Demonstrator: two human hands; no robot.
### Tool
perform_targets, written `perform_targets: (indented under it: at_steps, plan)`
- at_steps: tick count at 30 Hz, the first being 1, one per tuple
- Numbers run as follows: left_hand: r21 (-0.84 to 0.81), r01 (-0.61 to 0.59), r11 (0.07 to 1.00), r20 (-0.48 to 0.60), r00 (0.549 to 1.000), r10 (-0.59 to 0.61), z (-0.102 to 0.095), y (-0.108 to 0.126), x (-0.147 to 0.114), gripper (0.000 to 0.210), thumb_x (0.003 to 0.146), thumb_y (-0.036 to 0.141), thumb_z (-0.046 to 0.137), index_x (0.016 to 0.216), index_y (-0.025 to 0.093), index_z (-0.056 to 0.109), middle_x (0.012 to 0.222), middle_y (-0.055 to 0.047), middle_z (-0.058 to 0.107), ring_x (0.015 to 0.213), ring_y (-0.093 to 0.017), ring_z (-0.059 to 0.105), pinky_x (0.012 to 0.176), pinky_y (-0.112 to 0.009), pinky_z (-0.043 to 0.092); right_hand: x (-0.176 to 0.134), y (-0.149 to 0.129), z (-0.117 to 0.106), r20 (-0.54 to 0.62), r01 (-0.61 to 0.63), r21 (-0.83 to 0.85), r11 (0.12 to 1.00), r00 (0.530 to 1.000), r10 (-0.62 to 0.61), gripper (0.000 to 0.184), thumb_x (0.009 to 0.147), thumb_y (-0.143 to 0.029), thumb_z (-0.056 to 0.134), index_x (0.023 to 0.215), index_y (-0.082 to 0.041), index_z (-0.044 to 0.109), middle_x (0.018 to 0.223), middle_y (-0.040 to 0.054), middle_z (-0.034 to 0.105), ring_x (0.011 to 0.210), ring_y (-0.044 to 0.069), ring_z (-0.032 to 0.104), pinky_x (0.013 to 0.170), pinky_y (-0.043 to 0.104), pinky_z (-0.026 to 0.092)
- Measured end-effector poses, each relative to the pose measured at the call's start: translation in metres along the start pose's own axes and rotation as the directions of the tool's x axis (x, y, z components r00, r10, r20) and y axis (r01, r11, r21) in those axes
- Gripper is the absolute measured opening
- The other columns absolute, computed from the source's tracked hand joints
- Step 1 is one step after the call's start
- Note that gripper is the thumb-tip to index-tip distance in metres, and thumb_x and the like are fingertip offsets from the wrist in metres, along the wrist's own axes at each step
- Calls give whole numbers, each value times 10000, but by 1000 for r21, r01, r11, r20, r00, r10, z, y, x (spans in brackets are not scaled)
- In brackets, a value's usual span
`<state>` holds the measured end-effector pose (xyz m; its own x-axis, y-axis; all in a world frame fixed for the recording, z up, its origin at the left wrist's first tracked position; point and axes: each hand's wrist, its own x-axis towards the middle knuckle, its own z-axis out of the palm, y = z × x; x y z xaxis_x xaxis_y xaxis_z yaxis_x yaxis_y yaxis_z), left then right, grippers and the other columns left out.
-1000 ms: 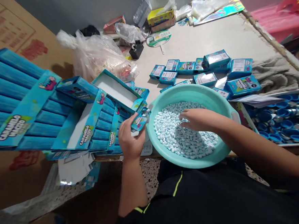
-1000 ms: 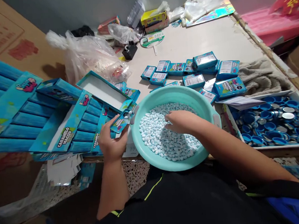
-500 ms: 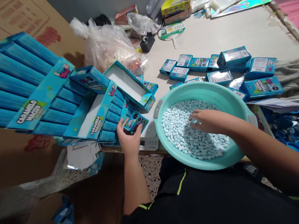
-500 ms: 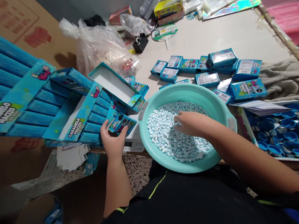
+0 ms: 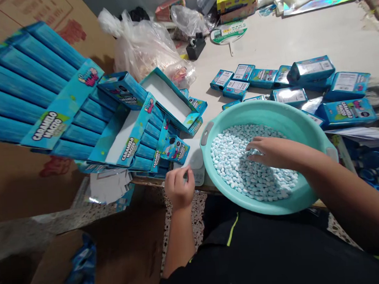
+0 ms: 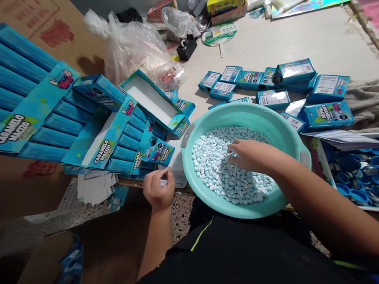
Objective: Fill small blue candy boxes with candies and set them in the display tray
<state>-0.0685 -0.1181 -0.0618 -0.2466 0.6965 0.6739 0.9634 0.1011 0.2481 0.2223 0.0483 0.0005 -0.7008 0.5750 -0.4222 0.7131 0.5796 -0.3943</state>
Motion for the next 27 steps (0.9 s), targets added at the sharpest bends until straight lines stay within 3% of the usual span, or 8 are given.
perform_targets:
  at_steps: [4,8,12,17,20,23,25,27]
  plan:
    - [50,111,993,324,938,-122,6,13,10,285,964,310,604,1203,213,723,1127,-121,695,976,-245,673,793,-337,545,-1,0,1,-11,6,2,1000,1000,-6,376,1037,-392,495,1286,-181,682,1273,147,671,990,285,706,796,366,525]
    - [88,136,987,442,883,-161,11,13,11,224,969,224,542,1013,208,761,1104,-107,730,905,-248,682,733,-342,538,-2,-1,1,-8,13,9,1000,1000,-13,381,1036,-381,502,1299,-164,674,1279,153,671,1025,298,703,808,372,525]
    - [23,153,988,336,929,-152,7,22,12,260,991,188,507,1107,182,741,1082,-115,752,968,-241,713,813,-358,572,-3,0,1,-3,26,-11,1000,1000,-26,386,1049,-395,477,1290,-162,669,1279,152,672,1019,291,704,816,373,528]
    - [-324,-134,937,92,981,172,-10,88,29,209,987,154,574,1158,174,693,1075,-75,771,1017,-176,721,928,-340,572,-4,10,12,-30,77,-29,997,997,-78,383,1044,-382,476,1301,-164,659,1262,155,676,961,275,717,848,388,537]
    - [-429,-150,891,359,877,321,-10,129,44,223,998,206,571,1199,194,667,1195,-53,747,1097,-180,691,941,-351,555,-2,19,20,-78,164,-53,985,983,-167,368,1022,-356,498,1282,-152,661,1186,164,692,925,275,718,856,400,543]
    - [-316,-135,939,685,653,324,-5,144,53,206,974,269,592,1127,167,685,1143,-76,735,1065,-249,680,861,-405,547,1,26,28,-92,215,-81,973,971,-223,362,990,-373,542,1242,-156,685,1112,156,698,885,277,719,833,408,557]
    - [-265,-153,952,779,548,306,-3,144,55,199,954,288,602,1051,144,699,1052,-88,728,1030,-279,670,839,-429,533,4,30,33,-89,224,-98,970,968,-233,354,960,-393,589,1203,-166,710,1073,147,693,861,284,721,821,416,562]
    - [-265,-172,949,794,520,315,-3,141,54,210,950,302,596,1014,137,710,1048,-98,721,1047,-294,654,849,-441,521,6,34,37,-81,221,-106,970,970,-230,330,927,-389,633,1162,-177,729,1050,136,680,845,290,721,814,423,562]
